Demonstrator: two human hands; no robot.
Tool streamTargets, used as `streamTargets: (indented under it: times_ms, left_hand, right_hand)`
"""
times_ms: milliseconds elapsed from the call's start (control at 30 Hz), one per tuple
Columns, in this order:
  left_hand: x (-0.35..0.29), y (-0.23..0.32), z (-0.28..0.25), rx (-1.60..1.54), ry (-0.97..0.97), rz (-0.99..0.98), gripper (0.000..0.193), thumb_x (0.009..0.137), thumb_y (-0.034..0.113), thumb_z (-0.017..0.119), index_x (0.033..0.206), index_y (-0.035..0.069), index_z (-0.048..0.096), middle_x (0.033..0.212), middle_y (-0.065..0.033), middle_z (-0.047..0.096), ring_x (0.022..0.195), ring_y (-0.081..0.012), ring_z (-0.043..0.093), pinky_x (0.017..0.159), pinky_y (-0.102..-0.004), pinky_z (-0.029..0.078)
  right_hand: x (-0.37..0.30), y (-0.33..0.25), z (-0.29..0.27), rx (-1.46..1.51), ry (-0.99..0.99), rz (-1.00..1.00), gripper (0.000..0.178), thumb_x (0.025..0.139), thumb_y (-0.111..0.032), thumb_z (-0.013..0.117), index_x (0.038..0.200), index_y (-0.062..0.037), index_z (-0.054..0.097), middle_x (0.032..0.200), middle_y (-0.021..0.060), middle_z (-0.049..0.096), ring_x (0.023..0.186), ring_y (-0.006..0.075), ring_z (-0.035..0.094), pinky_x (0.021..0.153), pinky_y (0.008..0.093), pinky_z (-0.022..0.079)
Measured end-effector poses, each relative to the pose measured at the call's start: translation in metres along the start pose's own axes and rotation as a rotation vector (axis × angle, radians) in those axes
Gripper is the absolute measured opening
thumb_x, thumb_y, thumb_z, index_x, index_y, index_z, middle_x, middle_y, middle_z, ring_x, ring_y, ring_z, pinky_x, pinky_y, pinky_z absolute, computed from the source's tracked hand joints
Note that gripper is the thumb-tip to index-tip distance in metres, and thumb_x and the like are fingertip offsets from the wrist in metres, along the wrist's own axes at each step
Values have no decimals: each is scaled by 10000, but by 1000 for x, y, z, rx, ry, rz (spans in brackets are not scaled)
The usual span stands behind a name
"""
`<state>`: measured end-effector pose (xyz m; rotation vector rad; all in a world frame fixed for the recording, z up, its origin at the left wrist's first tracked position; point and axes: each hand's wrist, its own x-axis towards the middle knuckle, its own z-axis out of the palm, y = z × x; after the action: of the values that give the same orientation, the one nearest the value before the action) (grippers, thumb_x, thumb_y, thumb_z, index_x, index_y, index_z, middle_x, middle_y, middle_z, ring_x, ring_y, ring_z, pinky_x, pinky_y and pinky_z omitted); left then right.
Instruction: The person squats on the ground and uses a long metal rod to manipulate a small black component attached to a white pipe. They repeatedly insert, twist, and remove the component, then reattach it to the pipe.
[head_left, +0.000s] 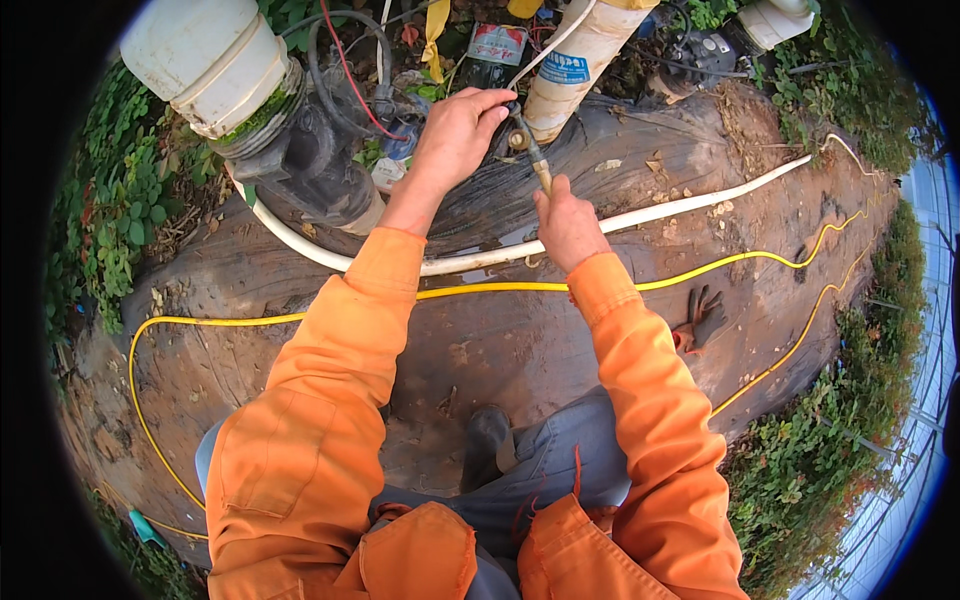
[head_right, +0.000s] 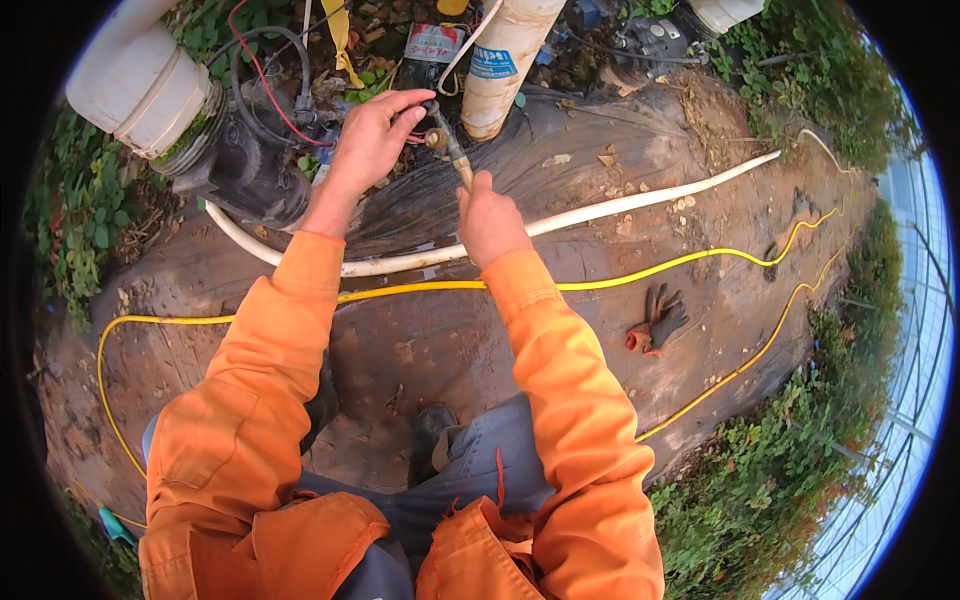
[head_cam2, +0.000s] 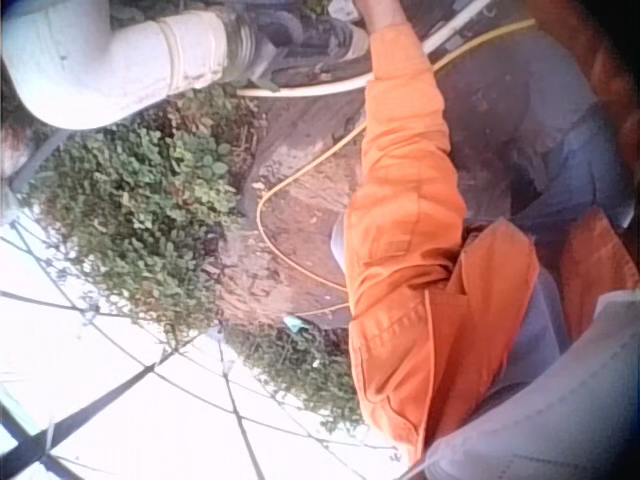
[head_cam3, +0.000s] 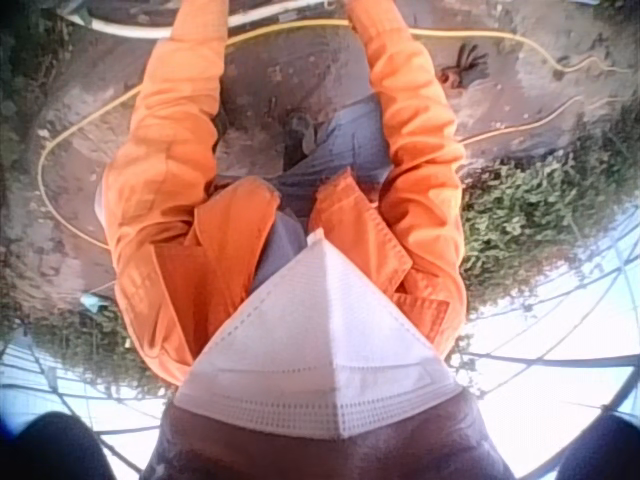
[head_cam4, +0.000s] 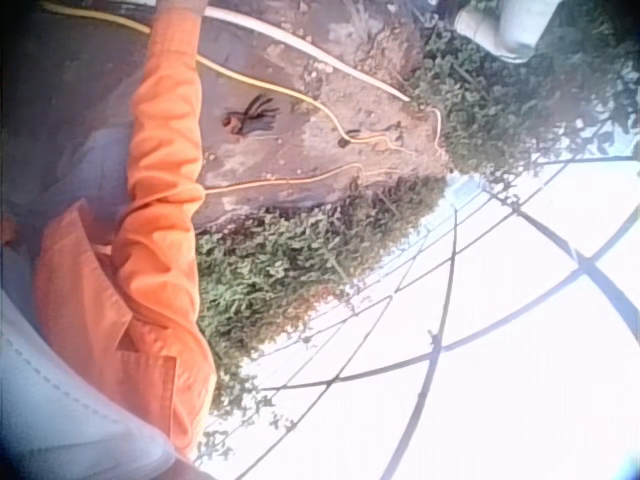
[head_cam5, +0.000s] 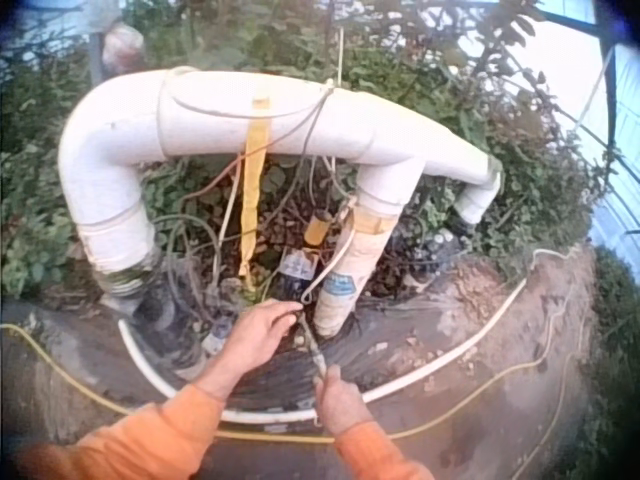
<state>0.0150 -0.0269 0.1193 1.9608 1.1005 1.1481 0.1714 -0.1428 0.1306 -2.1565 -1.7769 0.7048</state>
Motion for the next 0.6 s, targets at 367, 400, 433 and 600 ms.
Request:
streamTargets:
  times_ms: [367,400,433,600]
  left_hand:
    - [-2,2,6,-1170,-64,-709,278,992,88,491,1229,-36,565,746,36,455,517,-39,325,475,-204,287]
    - [0,4,6,-1171,-65,-713,279,989,84,492,1230,-36,565,757,35,459,520,-37,329,476,-202,287]
    - [0,4,5,-1171,-65,-719,279,987,80,494,1231,-36,564,768,33,464,523,-35,333,477,-200,288]
    - [-1,3,4,-1158,-80,-664,280,975,78,516,1228,-29,572,768,38,471,510,-30,331,463,-203,279]
  right_hand:
    - [0,3,-6,16,10,-9,269,965,-259,507,967,-5,420,732,325,603,731,523,588,648,575,474]
    - [1,5,-5,8,13,-11,270,965,-259,507,966,-4,421,732,324,603,731,522,588,648,575,474]
    - [1,4,-5,2,14,-15,271,964,-260,507,966,-3,422,732,324,603,732,522,588,648,574,474]
    - [0,2,-4,16,19,-26,271,964,-257,509,961,0,422,724,323,601,726,519,589,646,574,474]
